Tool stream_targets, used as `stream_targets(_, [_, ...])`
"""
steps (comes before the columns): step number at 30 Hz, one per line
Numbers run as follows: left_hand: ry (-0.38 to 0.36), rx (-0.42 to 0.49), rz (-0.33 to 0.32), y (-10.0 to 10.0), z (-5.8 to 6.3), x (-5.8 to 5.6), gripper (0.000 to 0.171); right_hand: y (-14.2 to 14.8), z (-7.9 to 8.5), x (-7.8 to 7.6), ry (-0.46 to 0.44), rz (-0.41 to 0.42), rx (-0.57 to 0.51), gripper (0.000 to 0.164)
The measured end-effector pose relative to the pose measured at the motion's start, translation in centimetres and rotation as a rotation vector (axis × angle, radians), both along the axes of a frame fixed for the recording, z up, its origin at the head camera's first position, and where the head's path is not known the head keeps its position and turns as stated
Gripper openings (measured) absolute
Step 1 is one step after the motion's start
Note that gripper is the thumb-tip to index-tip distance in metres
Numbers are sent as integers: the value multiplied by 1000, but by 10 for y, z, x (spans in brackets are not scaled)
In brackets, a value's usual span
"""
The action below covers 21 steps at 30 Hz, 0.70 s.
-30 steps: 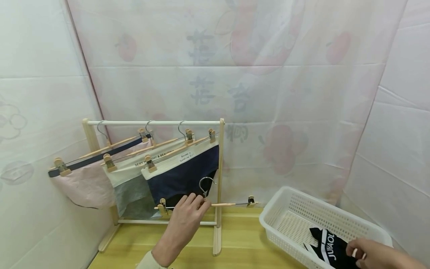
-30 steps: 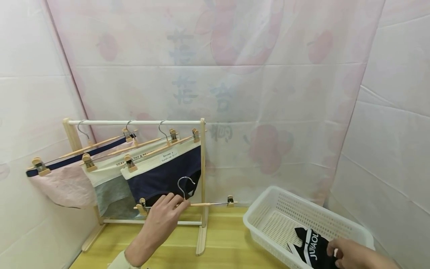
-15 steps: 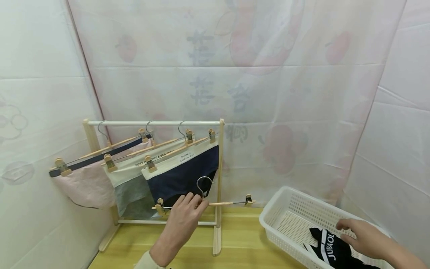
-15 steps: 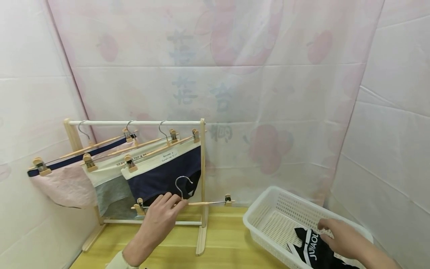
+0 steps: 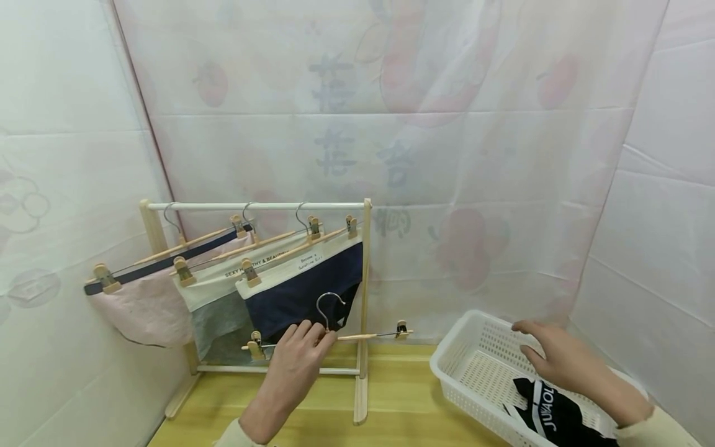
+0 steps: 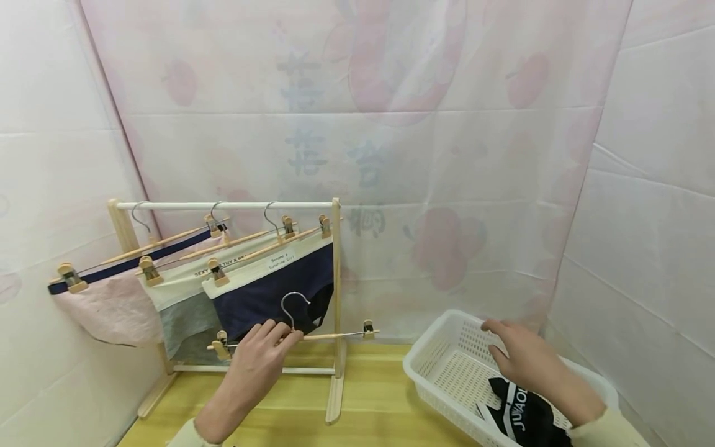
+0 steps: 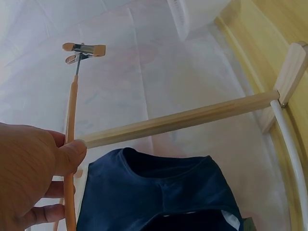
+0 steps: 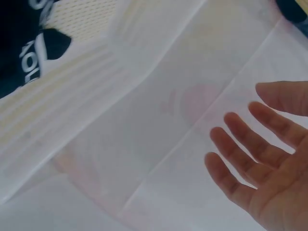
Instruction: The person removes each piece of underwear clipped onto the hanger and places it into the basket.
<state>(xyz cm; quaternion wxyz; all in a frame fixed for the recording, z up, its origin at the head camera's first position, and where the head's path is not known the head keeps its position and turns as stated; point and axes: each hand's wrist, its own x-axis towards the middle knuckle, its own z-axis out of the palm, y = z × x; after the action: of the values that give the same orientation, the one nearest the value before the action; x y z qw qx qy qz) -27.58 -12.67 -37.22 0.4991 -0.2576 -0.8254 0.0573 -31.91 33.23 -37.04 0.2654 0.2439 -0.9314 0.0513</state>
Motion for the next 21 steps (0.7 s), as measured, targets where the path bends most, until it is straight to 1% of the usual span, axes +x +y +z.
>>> stream_targets(3, [-11, 3, 9, -3, -1, 2, 22, -15, 7, -5, -50, 6, -31, 41])
stream_targets(7, [-6, -1, 20, -7, -2, 4, 22, -33, 11, -15, -48, 44, -75, 45])
stream_targets(10, [8, 0, 25, -11, -2, 5, 25, -46, 12, -25, -61, 84, -110, 45])
stream_targets(13, [15, 3, 30, -15, -2, 6, 28, -59, 13, -34, -98, 110, -139, 43])
stream_targets(18, [28, 4, 42, -21, -3, 8, 30, -81, 18, -44, -168, 170, -193, 39])
stream_targets(21, [29, 5, 55, -24, -4, 9, 29, -94, 23, -49, -196, 201, -221, 37])
